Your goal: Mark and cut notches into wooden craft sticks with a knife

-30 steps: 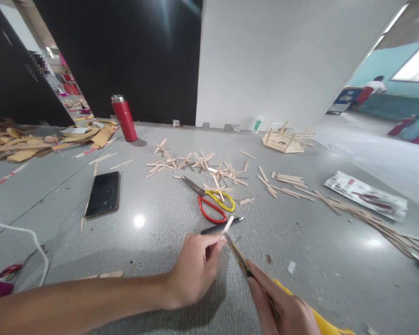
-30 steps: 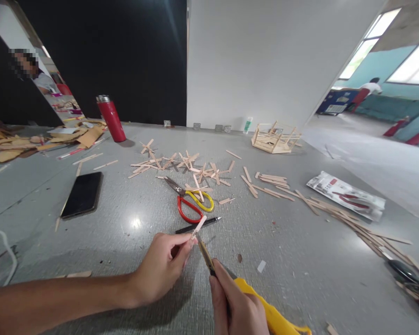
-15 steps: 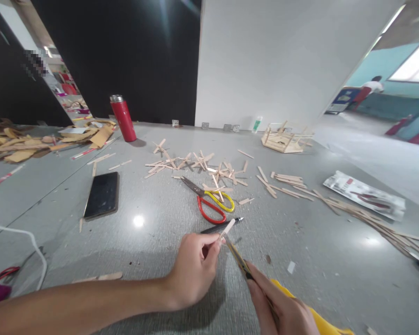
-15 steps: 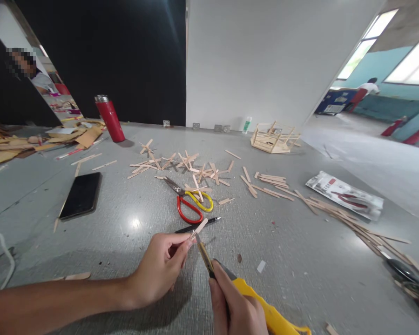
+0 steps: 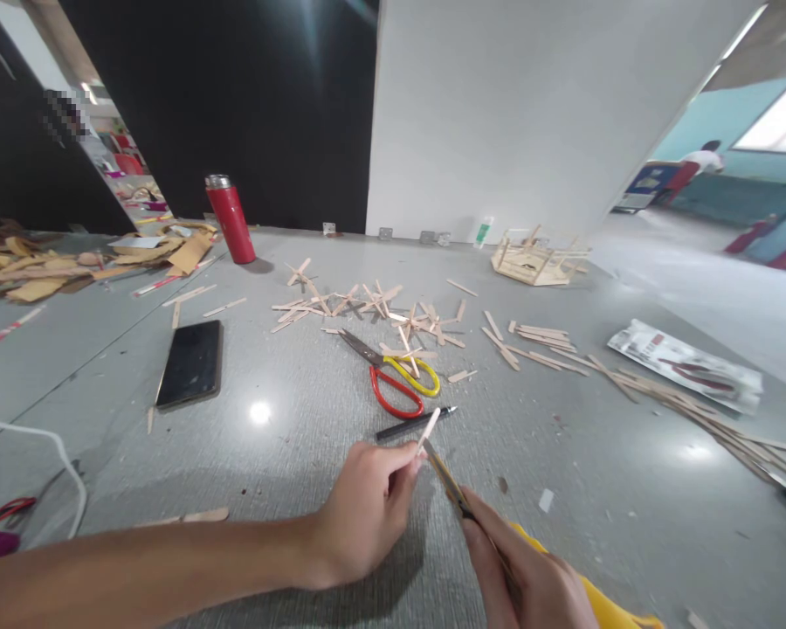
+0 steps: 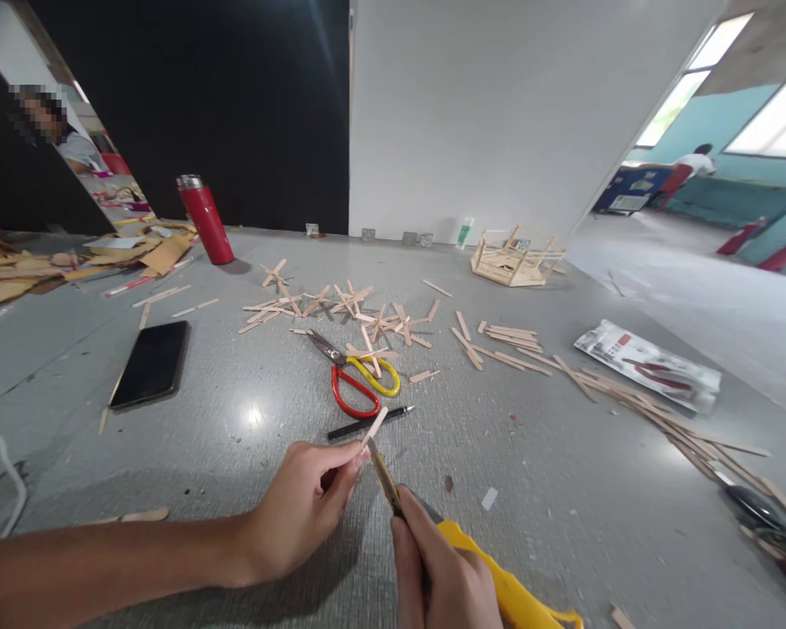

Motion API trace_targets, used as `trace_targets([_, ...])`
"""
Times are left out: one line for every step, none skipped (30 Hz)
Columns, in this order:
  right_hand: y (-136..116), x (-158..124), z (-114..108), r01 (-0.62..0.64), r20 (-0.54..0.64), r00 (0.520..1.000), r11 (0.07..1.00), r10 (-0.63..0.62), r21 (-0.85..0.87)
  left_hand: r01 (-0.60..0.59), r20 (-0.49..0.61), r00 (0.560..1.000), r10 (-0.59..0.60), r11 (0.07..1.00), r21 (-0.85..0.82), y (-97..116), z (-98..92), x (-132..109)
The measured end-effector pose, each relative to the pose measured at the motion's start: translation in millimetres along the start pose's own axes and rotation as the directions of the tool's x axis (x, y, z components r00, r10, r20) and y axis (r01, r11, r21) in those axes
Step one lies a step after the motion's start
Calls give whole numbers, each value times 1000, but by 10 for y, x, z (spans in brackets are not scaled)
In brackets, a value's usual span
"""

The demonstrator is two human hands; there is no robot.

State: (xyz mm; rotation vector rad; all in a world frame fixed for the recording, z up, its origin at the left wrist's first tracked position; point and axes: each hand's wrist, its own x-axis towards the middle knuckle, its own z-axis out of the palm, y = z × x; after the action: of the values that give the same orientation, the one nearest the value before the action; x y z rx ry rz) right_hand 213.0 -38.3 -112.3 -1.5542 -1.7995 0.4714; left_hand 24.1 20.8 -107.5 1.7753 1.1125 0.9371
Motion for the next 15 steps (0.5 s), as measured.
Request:
trace_targets([-40, 42, -35, -22, 36, 999, 999, 21, 27, 5, -6, 1000, -5, 1000, 8, -1, 3, 1])
trace_targets([-80, 83, -69, -52, 78, 996, 997, 47, 57, 8, -10, 1000, -7, 1000, 17, -1, 7, 2])
trace_targets([-115, 119, -99, -87, 116, 990, 993, 77, 86, 7, -11, 1000, -7, 1000, 26, 0, 13, 4])
trace_targets([-143, 147, -120, -119, 143, 985, 986, 101, 119, 3, -7, 1000, -3, 999, 35, 3, 19, 5])
trace_targets([-162, 164, -130, -145, 156, 980, 977, 121, 155, -4, -1, 1000, 4, 999, 43, 8, 26, 6])
trace_targets([-172, 169, -127, -164, 159, 978, 967, 134, 194, -11, 4, 1000, 10, 999, 51, 13, 33, 6])
trace_targets([-174, 165, -114, -177, 156, 977, 957, 143, 230, -14, 7, 1000, 14, 998, 60, 18, 40, 6])
trace_targets([-169, 153, -91, -186, 153, 977, 947, 150, 260, -13, 7, 1000, 12, 998, 68, 24, 46, 6])
trace_targets([-161, 137, -64, -198, 158, 975, 939, 158, 281, -6, 3, 1000, 6, 997, 75, 28, 50, 7])
trace_targets([-153, 120, -35, -211, 165, 972, 933, 168, 291, 3, -4, 1000, -3, 997, 82, 32, 53, 9])
trace_targets([-145, 103, -7, -224, 175, 968, 929, 179, 293, 12, -11, 1000, -11, 996, 87, 35, 53, 12])
trace_targets([-140, 89, 16, -238, 186, 964, 927, 189, 291, 20, -17, 1000, -19, 996, 90, 38, 53, 16])
trace_targets([-139, 77, 33, -247, 197, 961, 926, 195, 285, 25, -20, 1000, -23, 995, 92, 39, 51, 19])
trace_targets([-140, 69, 44, -245, 202, 960, 930, 193, 274, 28, -22, 999, -26, 995, 94, 40, 48, 20])
trace_targets([-145, 62, 48, -227, 192, 965, 941, 181, 252, 30, -23, 999, -27, 995, 95, 41, 45, 21])
